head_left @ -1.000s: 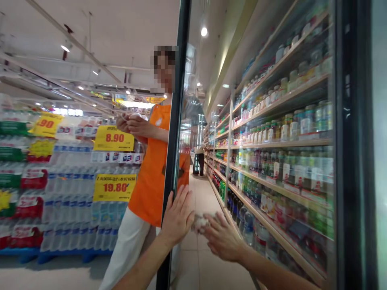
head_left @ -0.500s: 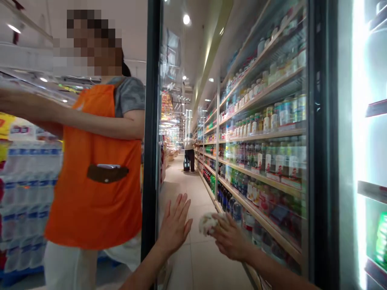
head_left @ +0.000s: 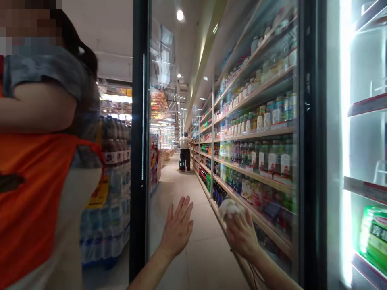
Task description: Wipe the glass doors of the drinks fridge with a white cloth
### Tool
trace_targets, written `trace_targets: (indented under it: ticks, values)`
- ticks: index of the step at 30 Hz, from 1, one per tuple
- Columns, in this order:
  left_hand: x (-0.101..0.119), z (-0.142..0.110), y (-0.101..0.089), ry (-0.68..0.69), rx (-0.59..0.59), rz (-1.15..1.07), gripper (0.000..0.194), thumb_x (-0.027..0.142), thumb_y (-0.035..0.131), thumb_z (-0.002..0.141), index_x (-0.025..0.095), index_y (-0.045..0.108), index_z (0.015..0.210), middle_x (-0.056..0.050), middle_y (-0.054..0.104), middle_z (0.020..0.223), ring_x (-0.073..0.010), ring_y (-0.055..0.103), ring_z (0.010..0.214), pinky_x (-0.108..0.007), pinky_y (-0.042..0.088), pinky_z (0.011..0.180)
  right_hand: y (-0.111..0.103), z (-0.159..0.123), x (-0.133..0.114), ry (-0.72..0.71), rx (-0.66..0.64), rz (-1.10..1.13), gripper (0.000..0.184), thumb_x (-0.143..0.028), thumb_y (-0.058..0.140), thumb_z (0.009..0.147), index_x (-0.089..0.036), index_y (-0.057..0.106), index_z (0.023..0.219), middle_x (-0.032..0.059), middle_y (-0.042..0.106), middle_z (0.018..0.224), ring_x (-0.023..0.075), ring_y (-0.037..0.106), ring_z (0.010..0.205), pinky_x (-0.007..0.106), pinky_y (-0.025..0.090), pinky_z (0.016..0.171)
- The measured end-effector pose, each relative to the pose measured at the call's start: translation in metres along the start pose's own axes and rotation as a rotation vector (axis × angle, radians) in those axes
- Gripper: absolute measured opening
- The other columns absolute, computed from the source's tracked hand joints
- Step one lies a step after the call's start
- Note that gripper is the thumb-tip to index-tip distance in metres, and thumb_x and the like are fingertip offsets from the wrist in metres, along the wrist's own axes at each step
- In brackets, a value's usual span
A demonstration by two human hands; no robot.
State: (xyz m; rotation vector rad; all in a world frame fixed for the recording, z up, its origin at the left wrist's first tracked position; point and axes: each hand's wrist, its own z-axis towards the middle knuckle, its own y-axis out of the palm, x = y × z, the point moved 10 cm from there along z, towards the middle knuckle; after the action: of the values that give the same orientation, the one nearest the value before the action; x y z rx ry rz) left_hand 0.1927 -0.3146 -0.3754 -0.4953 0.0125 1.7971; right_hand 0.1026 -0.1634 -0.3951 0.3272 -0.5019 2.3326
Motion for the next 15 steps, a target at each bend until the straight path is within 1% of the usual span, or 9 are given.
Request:
trace_targets:
  ticks: [2,4,6,9,10,11,12,13,15]
  values:
    - [0.008,0.003,0.002,0.006,-0.002,-0.019,0.045,0.026,0.041,0.084,0.014,0.041,0.127,-0.01,0.046,0.132,-0.0192,0.025,0.133,-0.044,0.015,0.11,-0.009,0.019,0.051,0.221,0.091,-0.105,0.034,-0.024,0.04,0.083,-0.019,0.054,0.114,0.0124,0.053,0.116,0.0284,0.036,0.123,0.054,0.021,0.103]
    - [0.016,0.008,0.004,0.015,0.003,-0.037,0.045,0.027,0.042,0.084,0.014,0.041,0.127,-0.009,0.046,0.132,-0.0187,0.025,0.133,-0.044,0.014,0.11,-0.011,0.03,0.078,0.366,0.115,-0.163,0.037,-0.024,0.039,0.084,-0.013,0.052,0.117,0.0185,0.043,0.128,0.0322,0.032,0.125,0.057,0.024,0.099]
    - [0.021,0.013,0.004,0.015,0.01,-0.058,0.046,0.029,0.043,0.083,0.014,0.041,0.127,-0.009,0.046,0.132,-0.0187,0.025,0.133,-0.043,0.014,0.11,-0.008,0.03,0.071,0.357,0.098,-0.155,0.037,-0.024,0.038,0.085,-0.013,0.053,0.116,0.0184,0.043,0.128,0.0315,0.033,0.124,0.056,0.025,0.1]
    - [0.027,0.018,0.006,0.026,0.018,-0.074,0.046,0.031,0.044,0.083,0.015,0.042,0.127,-0.008,0.046,0.133,-0.0186,0.025,0.133,-0.042,0.015,0.11,0.003,0.012,0.037,0.13,0.026,-0.023,0.03,-0.025,0.041,0.083,-0.02,0.059,0.107,0.0101,0.056,0.111,0.0265,0.041,0.118,0.053,0.023,0.103]
    - [0.028,0.019,0.007,0.032,0.015,-0.072,0.047,0.032,0.043,0.083,0.015,0.042,0.127,-0.008,0.045,0.133,-0.0186,0.025,0.133,-0.042,0.015,0.11,0.004,0.005,0.035,0.085,0.009,0.002,0.028,-0.025,0.042,0.083,-0.023,0.06,0.104,0.0074,0.058,0.106,0.0251,0.043,0.116,0.052,0.023,0.104]
    - [0.029,0.019,0.009,0.033,0.01,-0.067,0.047,0.032,0.043,0.084,0.016,0.042,0.128,-0.008,0.045,0.134,-0.0187,0.025,0.133,-0.042,0.015,0.11,0.004,0.001,0.044,0.091,0.007,-0.003,0.028,-0.026,0.042,0.083,-0.024,0.06,0.104,0.0065,0.058,0.105,0.0248,0.043,0.115,0.052,0.023,0.104]
    - [0.028,0.02,0.01,0.029,0.006,-0.063,0.047,0.033,0.043,0.084,0.016,0.041,0.128,-0.008,0.044,0.134,-0.0188,0.026,0.133,-0.042,0.015,0.11,0.001,-0.001,0.063,0.158,0.029,-0.038,0.029,-0.027,0.041,0.083,-0.023,0.06,0.106,0.0077,0.057,0.108,0.0259,0.043,0.115,0.053,0.024,0.103]
    - [0.028,0.02,0.012,0.025,-0.002,-0.057,0.048,0.033,0.042,0.084,0.016,0.041,0.128,-0.008,0.044,0.134,-0.0189,0.026,0.133,-0.043,0.015,0.11,-0.006,-0.002,0.09,0.286,0.081,-0.092,0.033,-0.027,0.039,0.084,-0.021,0.058,0.11,0.0107,0.055,0.113,0.0279,0.042,0.117,0.055,0.026,0.1]
    - [0.028,0.019,0.014,0.019,-0.009,-0.054,0.047,0.034,0.042,0.084,0.016,0.041,0.128,-0.008,0.044,0.134,-0.0186,0.026,0.133,-0.043,0.015,0.11,-0.023,-0.009,0.141,0.616,0.217,-0.194,0.042,-0.028,0.033,0.086,-0.014,0.05,0.122,0.0186,0.047,0.124,0.0329,0.039,0.119,0.059,0.03,0.094]
